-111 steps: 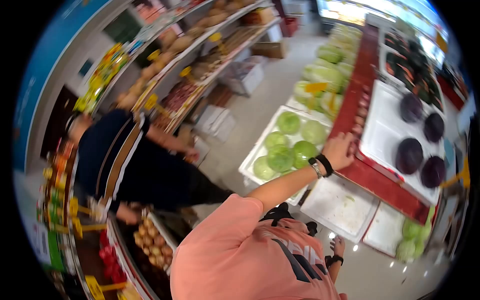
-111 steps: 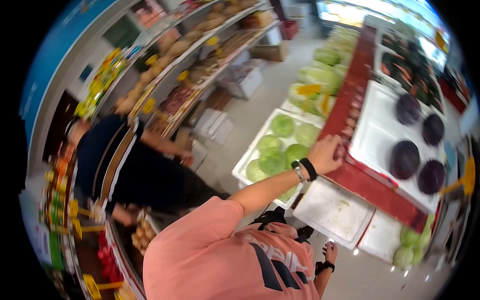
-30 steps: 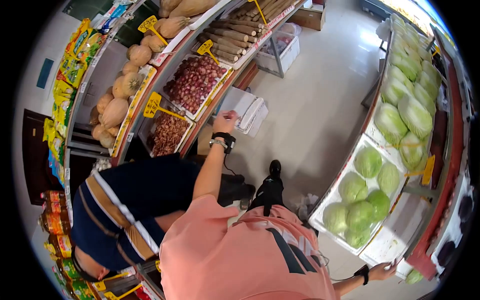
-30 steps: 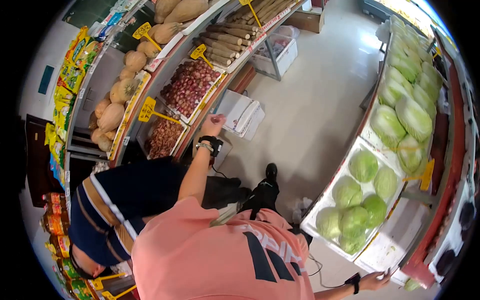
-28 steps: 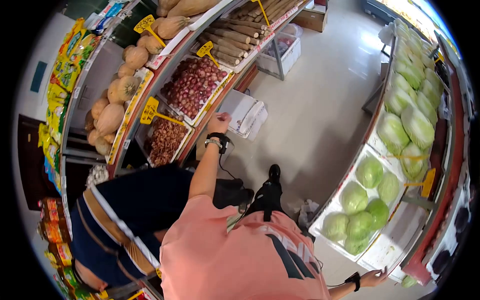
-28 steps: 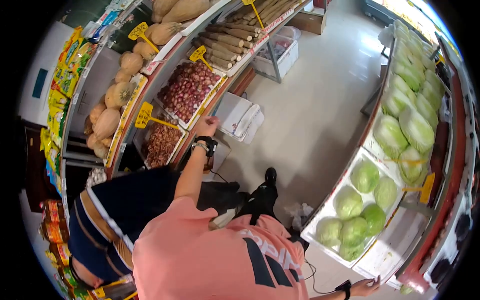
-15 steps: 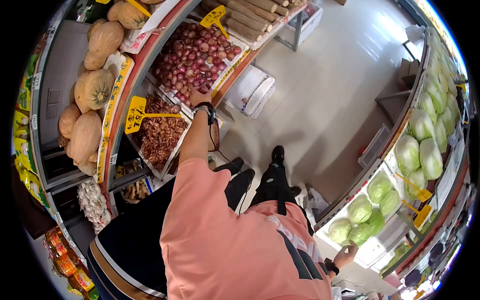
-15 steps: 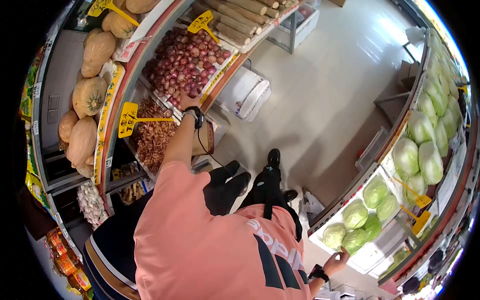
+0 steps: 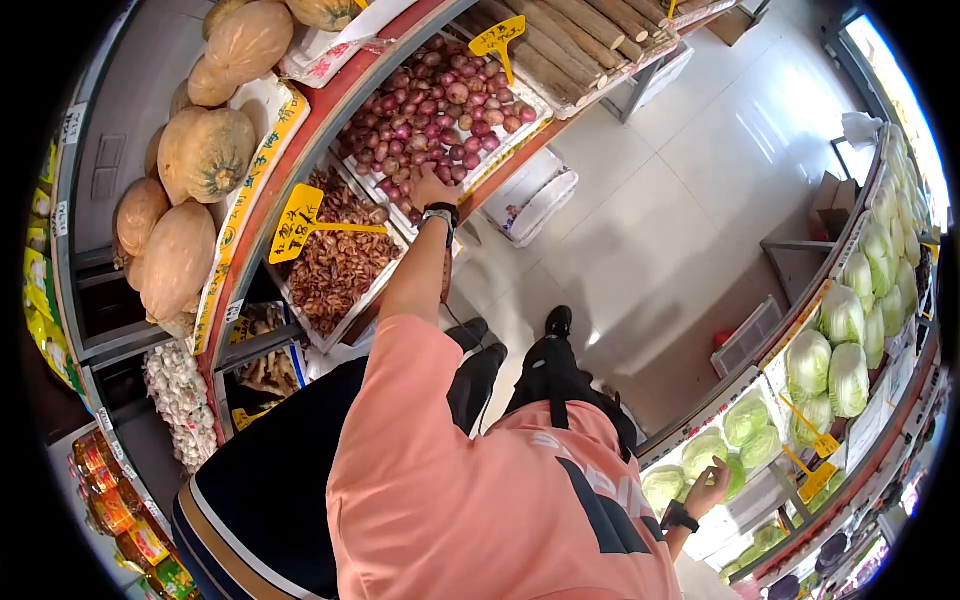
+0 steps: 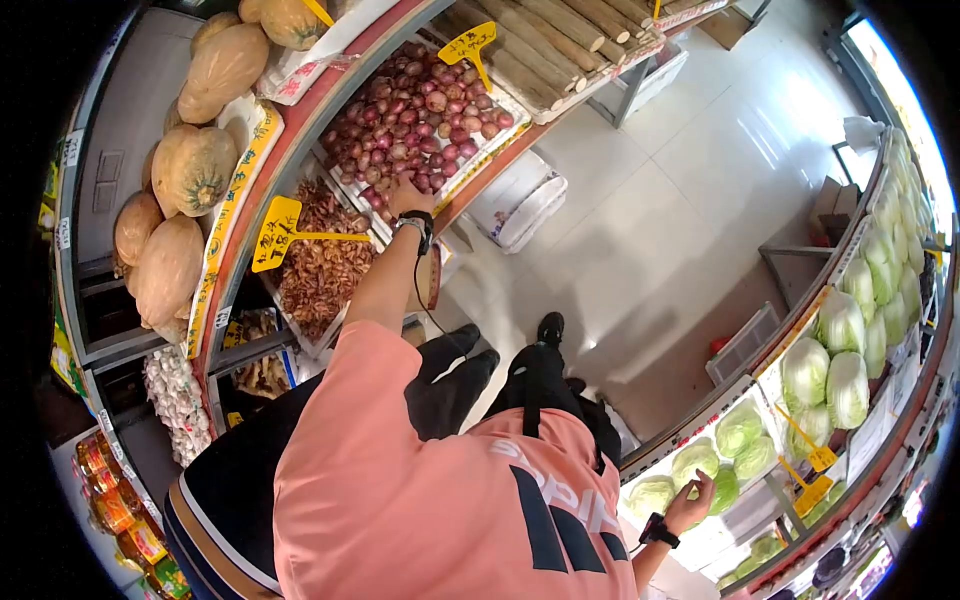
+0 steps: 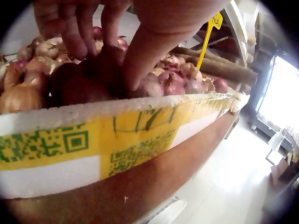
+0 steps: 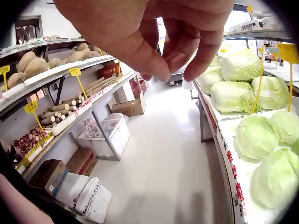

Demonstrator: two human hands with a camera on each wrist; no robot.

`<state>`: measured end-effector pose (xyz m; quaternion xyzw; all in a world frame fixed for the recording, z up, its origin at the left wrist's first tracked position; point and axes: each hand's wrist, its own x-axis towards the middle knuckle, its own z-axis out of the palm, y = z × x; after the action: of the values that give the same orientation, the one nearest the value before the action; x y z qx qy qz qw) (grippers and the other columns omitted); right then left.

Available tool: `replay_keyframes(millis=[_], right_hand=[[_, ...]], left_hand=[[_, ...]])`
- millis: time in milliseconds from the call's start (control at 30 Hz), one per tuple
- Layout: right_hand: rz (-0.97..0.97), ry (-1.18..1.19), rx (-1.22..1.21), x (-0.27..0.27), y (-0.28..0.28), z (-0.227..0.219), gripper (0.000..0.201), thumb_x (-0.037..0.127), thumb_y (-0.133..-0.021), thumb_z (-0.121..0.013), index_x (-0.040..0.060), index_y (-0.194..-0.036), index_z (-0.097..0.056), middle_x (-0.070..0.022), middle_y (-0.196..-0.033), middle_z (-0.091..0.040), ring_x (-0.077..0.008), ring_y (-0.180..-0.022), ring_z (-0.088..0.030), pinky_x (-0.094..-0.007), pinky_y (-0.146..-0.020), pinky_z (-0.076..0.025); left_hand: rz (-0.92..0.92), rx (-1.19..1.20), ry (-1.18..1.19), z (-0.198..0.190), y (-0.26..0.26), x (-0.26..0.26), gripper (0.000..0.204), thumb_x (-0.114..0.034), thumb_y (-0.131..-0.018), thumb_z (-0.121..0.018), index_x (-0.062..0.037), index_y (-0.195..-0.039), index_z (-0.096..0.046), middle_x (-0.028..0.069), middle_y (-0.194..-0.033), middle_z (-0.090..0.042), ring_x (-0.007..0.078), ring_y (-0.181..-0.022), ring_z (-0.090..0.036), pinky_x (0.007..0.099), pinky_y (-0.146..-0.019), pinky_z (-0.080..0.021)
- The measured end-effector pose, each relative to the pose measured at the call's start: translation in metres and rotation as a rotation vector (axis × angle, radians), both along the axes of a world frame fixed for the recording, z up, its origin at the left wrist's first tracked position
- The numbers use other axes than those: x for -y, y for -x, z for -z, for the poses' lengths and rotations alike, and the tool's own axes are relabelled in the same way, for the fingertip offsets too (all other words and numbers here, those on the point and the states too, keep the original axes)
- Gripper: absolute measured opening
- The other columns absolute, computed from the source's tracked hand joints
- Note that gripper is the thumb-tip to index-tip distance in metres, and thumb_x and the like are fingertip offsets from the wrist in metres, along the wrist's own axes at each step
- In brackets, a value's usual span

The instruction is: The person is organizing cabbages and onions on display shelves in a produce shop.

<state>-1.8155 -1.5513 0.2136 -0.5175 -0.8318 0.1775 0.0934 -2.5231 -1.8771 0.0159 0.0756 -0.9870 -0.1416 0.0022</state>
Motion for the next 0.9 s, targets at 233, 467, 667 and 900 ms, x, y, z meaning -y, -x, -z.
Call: replay_keyframes(millis=[233, 467, 667, 900], right_hand=[[0.208, 0.17, -0.316, -0.033, -0.018, 0.024, 0.022, -0.005, -0.09, -0.059, 0.0002, -0.11, -0.064, -0.008, -0.107, -0.068, -0.0153, -0.092, -0.062, -0.0308, -0.085, -0.051], [0.446, -0.027, -0.484, -0.062, -0.02, -0.03, 0.02, 0.001, -0.088, -0.065, 0.0025, -0.108, -0.068, -0.007, -0.105, -0.071, -0.0149, -0.088, -0.066, -0.0287, -0.08, -0.053], [0.771, -0.25, -0.776, -0.119, -0.124, -0.062, 0.018, 0.011, -0.093, -0.065, 0.0037, -0.109, -0.068, -0.001, -0.092, -0.069, -0.0073, -0.073, -0.057, -0.024, -0.07, -0.049], [1.071, -0.712, -0.255, -0.17, -0.331, -0.097, 0.034, 0.017, -0.081, -0.072, 0.0024, -0.11, -0.062, -0.0152, -0.1, -0.066, -0.0304, -0.086, -0.064, -0.0396, -0.078, -0.052]], left_hand=[[0.379, -0.279, -0.139, -0.028, -0.06, -0.042, 0.051, -0.019, -0.075, -0.074, -0.0096, -0.122, -0.057, 0.019, -0.124, -0.056, 0.0412, -0.12, -0.049, 0.0508, -0.101, -0.042], [0.976, 0.23, -0.645, 0.001, -0.208, -0.163, 0.023, -0.009, -0.086, -0.069, -0.0039, -0.108, -0.065, 0.0123, -0.1, -0.068, 0.0292, -0.096, -0.064, 0.0409, -0.088, -0.05], [1.16, 0.418, -0.671, 0.015, -0.325, -0.26, 0.017, -0.01, -0.086, -0.068, -0.0031, -0.102, -0.066, 0.0112, -0.095, -0.069, 0.0257, -0.087, -0.064, 0.0381, -0.084, -0.052], [1.499, 0.538, -0.479, -0.032, -0.389, -0.345, 0.019, -0.009, -0.086, -0.068, -0.0026, -0.105, -0.067, 0.0122, -0.099, -0.07, 0.0258, -0.091, -0.066, 0.0382, -0.085, -0.052]])
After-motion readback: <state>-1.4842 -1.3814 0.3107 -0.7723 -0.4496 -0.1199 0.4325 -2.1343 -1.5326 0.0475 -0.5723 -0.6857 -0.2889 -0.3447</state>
